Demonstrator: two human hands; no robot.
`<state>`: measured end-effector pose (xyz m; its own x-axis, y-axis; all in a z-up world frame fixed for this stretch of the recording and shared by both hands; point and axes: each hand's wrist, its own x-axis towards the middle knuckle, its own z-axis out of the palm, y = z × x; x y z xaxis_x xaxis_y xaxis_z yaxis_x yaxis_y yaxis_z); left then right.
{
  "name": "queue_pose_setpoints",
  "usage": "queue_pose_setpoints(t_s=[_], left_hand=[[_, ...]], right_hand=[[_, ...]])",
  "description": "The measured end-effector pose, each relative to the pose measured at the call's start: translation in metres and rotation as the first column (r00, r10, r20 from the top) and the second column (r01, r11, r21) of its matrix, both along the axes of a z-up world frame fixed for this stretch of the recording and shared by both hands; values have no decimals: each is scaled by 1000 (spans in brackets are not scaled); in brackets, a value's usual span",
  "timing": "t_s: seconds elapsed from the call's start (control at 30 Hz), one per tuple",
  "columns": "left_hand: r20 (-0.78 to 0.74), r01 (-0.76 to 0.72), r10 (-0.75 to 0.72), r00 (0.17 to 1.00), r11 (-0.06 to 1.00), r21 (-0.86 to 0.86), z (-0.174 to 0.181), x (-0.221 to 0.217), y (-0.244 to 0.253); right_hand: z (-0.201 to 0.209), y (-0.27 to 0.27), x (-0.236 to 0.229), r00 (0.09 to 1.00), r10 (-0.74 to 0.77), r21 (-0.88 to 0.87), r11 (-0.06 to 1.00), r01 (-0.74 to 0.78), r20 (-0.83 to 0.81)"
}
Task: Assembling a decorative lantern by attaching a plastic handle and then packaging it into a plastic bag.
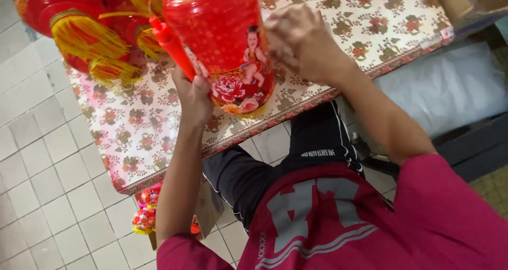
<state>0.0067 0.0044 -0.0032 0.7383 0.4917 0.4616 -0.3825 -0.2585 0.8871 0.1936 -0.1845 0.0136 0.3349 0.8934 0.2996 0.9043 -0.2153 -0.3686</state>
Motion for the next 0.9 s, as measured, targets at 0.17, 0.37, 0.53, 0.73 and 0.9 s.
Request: queue_pose_setpoints(t_s=[0.17,0.37,0.53,0.73,0.9], left_hand=[[-59,125,-121,991,990,64,0,20,-6],[-123,349,-343,931,937,32,28,36,-17],[-124,521,-515,848,853,26,43,42,-30],[-183,491,-469,864,864,107,45,53,-28],[-60,326,-333,941,846,422,26,61,-20]], right_hand=[[-11,-21,20,997,67,-176,982,-74,-44],[-14,-48,34,981,18,444,893,71,-193],[-4,-52,10,675,622,728,661,-181,-397],[-7,-60,11,735,540,721,685,-101,-410],[6,-65,14,940,310,645,749,-152,-139]])
